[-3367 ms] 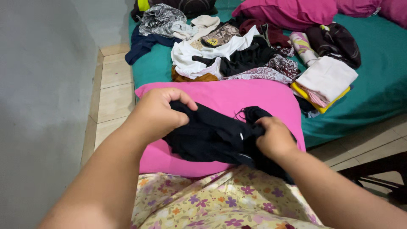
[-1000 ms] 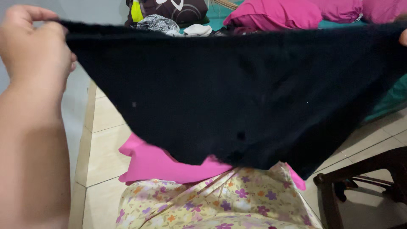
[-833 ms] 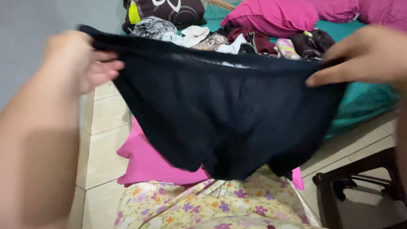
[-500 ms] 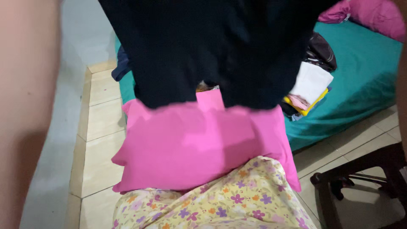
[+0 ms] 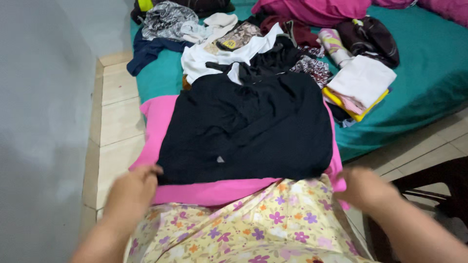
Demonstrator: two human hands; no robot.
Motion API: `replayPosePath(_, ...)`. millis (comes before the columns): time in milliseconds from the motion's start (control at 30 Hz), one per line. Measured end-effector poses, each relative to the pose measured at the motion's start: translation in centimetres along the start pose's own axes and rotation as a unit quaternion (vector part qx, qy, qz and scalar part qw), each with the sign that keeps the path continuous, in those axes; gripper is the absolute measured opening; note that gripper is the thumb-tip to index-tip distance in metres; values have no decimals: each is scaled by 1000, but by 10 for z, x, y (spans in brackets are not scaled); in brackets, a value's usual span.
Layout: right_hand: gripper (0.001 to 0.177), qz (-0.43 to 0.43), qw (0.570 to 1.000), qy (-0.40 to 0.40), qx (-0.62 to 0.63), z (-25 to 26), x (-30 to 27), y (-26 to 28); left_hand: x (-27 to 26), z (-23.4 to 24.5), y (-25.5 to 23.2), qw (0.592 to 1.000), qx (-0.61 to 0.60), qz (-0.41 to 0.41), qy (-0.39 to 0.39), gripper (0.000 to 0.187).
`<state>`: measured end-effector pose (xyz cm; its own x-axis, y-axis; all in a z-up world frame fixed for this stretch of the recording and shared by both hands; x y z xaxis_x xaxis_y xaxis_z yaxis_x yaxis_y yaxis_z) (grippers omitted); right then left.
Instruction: The person folds a white t-shirt, then folds and stacks several pairs of socks on a pink pillow. The person then folds a black garment and places it into a yellow laundry basket.
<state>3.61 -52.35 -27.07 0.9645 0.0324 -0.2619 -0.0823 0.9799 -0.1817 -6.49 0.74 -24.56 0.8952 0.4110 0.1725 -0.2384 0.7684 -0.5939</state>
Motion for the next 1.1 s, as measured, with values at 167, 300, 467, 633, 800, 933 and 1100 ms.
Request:
replayPosePath(167,65,-75,945,51,315,-54,2,4,-36,-47,55,944,-225,225,84,32)
replayPosePath(300,67,-110,873,116,461,-65,15,27,-37,-53,43,941,-246,222,66,36)
replayPosePath(467,54,-127,855,74,497,-94,38,40,-30,-39,5,977,-159,138,23,32)
replayPosePath(633,42,-95,648,48,754,-87,60,21,-18,-20,-19,941,-317,109,-41,23)
replayPosePath(800,39,-242,696,66,673,-75,44,17,-9,-26,-23,835,-540,87,-53,23)
replayPosePath(933,44,-243,698,171,652,-82,37,51,-19,-50,-23,740,-646,183,-33,24)
replayPosePath(1100,29,-171,659,97,726,-59,53,41,-28,-40,-30,735,-642,219,-23,28)
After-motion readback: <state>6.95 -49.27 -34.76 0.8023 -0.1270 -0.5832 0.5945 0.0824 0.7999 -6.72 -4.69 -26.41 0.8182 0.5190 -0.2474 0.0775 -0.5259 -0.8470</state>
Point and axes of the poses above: each hand's wrist, its own x-axis towards the middle knuckle, its own z-axis out of the back of the hand, y = z × x, the point moved 7 cm from there along x, towards the middle knuckle, and after that the axes turned 8 degrees about -x, right-handed, at the moved point
